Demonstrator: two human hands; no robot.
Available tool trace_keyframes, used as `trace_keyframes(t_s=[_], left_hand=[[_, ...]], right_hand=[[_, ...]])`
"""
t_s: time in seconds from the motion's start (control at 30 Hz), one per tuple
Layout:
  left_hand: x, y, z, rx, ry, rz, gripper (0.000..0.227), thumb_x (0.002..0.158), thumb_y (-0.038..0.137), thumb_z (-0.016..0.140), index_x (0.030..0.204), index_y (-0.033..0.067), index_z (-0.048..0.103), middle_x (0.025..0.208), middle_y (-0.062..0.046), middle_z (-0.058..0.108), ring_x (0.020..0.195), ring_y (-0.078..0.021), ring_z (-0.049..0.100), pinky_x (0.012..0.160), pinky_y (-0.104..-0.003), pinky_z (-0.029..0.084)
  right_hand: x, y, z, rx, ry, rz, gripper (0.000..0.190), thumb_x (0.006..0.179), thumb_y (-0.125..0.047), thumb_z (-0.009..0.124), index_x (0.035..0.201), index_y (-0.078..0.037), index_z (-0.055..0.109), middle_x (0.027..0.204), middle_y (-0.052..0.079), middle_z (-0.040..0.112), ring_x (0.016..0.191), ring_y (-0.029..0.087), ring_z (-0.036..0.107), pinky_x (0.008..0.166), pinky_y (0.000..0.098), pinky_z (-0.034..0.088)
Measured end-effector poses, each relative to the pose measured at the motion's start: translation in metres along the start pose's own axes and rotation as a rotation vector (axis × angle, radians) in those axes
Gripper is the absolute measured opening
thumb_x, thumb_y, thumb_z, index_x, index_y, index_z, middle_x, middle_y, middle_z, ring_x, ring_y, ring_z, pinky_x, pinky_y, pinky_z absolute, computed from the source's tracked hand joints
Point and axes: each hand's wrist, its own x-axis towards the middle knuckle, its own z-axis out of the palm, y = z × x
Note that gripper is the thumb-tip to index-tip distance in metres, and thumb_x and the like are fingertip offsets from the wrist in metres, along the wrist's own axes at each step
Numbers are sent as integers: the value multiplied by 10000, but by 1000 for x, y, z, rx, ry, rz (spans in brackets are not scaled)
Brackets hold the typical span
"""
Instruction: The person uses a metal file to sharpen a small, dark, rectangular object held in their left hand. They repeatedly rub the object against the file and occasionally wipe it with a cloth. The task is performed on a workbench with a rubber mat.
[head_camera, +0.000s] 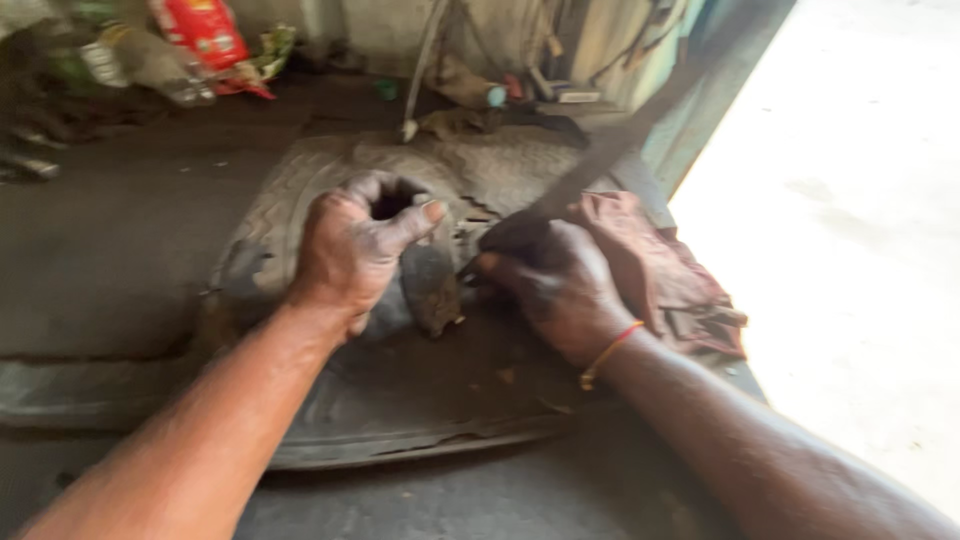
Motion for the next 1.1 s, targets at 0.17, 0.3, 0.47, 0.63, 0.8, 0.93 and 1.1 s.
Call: trace_keyframes(t_s=[0.17, 0.3, 0.47, 0.63, 0.8, 0.93, 1.1], left_hand=[[-2, 11, 16, 56, -117, 139, 333, 849, 264, 797, 1087, 36, 753, 925, 41, 754, 838, -71, 672, 791, -256, 553], [-5, 16, 10, 287, -177, 40, 332, 880, 344, 783, 940, 19, 805, 736, -29, 717, 706, -108, 587, 679, -304, 513], [-1, 13, 8, 300, -204, 118, 341, 893, 366, 745, 973, 37, 785, 792, -20, 769, 727, -70, 655, 703, -281, 549], [3, 3, 6, 265, -218, 129, 321, 890, 333, 747, 1027, 46, 792, 847, -29, 801, 750, -62, 673, 710, -276, 557], [3, 1, 6, 223, -208, 55, 295, 864, 297, 762, 1014, 45, 795, 845, -19, 799, 747, -59, 684, 707, -274, 566], [4, 1, 5, 301, -205, 19, 295, 829, 307, 785, 989, 58, 801, 849, -44, 807, 746, -100, 716, 712, -301, 575], [9, -1, 2, 504, -194, 37, 344, 788, 361, 803, 977, 74, 796, 875, -97, 807, 794, -171, 776, 754, -331, 588]], right_hand=[[-3, -32, -11, -527, 68, -160, 198, 864, -118, 703, 999, 17, 756, 857, 80, 766, 775, 142, 698, 704, 302, 557], [-6, -43, -16, -466, 128, -164, 199, 889, -111, 671, 1015, 13, 761, 858, 91, 769, 766, 151, 694, 706, 306, 552], [-11, -40, -13, -388, -21, -289, 185, 893, -114, 690, 991, 32, 746, 890, 131, 728, 786, 158, 704, 690, 304, 573], [-3, -47, 1, -683, 38, -159, 221, 871, -204, 704, 971, -24, 783, 799, 100, 793, 719, 175, 771, 669, 321, 581], [-7, -49, 3, -706, 7, -221, 229, 881, -221, 681, 973, -36, 781, 821, 94, 780, 705, 187, 770, 659, 336, 587], [-3, -45, 2, -780, 3, -190, 224, 863, -206, 702, 975, -36, 798, 798, 112, 779, 705, 202, 745, 672, 357, 562], [2, -28, -1, -554, -39, -160, 206, 850, -177, 722, 953, -9, 783, 819, 84, 790, 741, 168, 724, 707, 332, 566]])
